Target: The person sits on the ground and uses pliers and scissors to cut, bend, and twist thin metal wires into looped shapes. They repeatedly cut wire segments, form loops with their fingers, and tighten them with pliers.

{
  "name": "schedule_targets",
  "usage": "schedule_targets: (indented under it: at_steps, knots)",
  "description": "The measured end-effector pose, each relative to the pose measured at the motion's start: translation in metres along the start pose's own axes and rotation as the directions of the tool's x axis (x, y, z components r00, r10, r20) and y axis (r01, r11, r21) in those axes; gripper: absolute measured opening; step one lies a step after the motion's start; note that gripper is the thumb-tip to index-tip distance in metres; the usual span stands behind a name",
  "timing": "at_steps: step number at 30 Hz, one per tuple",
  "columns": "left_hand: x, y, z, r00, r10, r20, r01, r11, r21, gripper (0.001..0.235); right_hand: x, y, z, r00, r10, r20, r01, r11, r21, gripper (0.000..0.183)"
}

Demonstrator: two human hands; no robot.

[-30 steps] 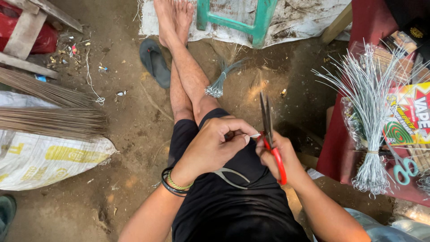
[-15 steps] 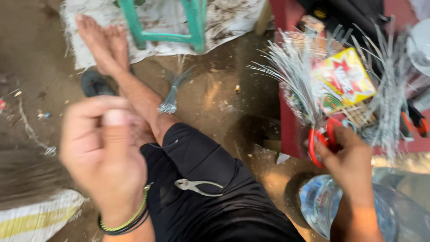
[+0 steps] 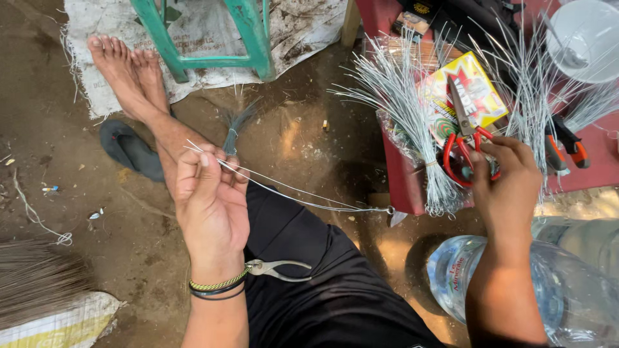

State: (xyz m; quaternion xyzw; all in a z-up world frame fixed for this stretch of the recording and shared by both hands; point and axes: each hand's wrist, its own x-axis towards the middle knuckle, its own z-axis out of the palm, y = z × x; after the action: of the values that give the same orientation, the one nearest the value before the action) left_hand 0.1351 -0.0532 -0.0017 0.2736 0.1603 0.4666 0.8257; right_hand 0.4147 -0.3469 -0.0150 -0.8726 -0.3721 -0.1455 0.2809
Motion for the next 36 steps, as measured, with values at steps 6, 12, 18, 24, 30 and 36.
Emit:
schedule_targets:
  at_steps: [6, 12, 18, 24, 30, 36]
  knots:
    - [0.006, -0.042, -0.003, 0.989, -0.134, -0.058, 0.133, 0.991, -0.018, 0.005, -0.023, -0.072, -0.027, 0.874, -0.318, 0.367, 0.116, 0.871, 0.478, 0.035]
    - [0.002, -0.075, -0.009, 0.974, -0.210, -0.089, 0.211, 0.977, 0.003, 0.008, -0.032, -0.085, -0.009, 0.811, -0.294, 0.506, -0.027, 0.845, 0.534, 0.019]
    - [0.000, -0.099, -0.006, 0.971, -0.238, -0.029, 0.238, 0.971, -0.015, 0.010, -0.037, -0.056, -0.021, 0.716, -0.276, 0.642, -0.144, 0.841, 0.522, 0.015]
    - [-0.012, -0.111, 0.005, 0.903, -0.429, -0.010, 0.428, 0.899, 0.097, 0.034, -0.037, -0.009, -0.048, 0.893, 0.209, 0.399, -0.384, 0.816, 0.432, 0.015]
    - [-0.019, -0.117, -0.018, 0.888, -0.458, -0.041, 0.459, 0.876, 0.151, 0.022, -0.015, 0.072, -0.055, 0.942, 0.306, -0.139, -0.209, 0.857, 0.472, 0.011]
    - [-0.024, -0.118, -0.050, 0.886, -0.453, -0.103, 0.463, 0.880, 0.108, 0.016, 0.020, 0.126, -0.032, 0.967, 0.097, -0.234, -0.110, 0.993, -0.043, 0.013]
